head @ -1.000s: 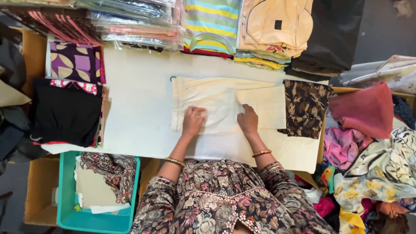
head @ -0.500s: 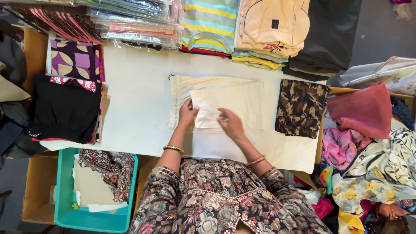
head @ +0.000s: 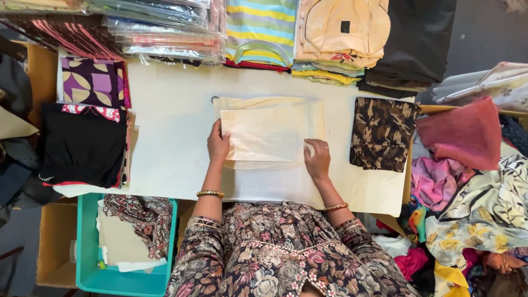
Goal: The recorder folds various pieces of clothing including a pair of white trousers, a pink top, and a yellow piece of fabric on a table.
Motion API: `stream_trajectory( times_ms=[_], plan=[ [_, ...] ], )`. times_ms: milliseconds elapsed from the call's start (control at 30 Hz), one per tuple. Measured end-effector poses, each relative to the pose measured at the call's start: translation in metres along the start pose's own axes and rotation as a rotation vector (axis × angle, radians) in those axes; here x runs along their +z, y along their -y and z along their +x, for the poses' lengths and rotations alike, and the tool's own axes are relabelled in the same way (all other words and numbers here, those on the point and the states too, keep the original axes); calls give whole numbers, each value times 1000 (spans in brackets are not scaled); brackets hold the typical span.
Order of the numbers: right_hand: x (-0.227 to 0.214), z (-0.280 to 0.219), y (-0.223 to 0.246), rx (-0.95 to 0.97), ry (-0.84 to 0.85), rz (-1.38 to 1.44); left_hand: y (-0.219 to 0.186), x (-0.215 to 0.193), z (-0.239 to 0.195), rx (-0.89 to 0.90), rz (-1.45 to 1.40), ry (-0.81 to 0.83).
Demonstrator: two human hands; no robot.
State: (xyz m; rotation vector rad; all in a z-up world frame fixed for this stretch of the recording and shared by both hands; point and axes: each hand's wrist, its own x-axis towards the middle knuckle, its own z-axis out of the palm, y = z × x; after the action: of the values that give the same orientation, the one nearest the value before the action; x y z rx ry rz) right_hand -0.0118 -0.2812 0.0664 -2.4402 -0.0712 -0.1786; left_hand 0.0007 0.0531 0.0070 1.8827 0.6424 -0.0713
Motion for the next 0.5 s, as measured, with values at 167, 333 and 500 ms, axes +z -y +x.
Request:
stream_trajectory(
  times_ms=[167,333,500],
  plan=[
    [51,10,0,-186,164,-125,-7,36,-15,282,571,-2],
    [94,22,14,-346,531,-373,-28,72,-37,676,771,68],
    [68,62,-47,-232,520,-412,-3,54,-26,541,680,159]
  ],
)
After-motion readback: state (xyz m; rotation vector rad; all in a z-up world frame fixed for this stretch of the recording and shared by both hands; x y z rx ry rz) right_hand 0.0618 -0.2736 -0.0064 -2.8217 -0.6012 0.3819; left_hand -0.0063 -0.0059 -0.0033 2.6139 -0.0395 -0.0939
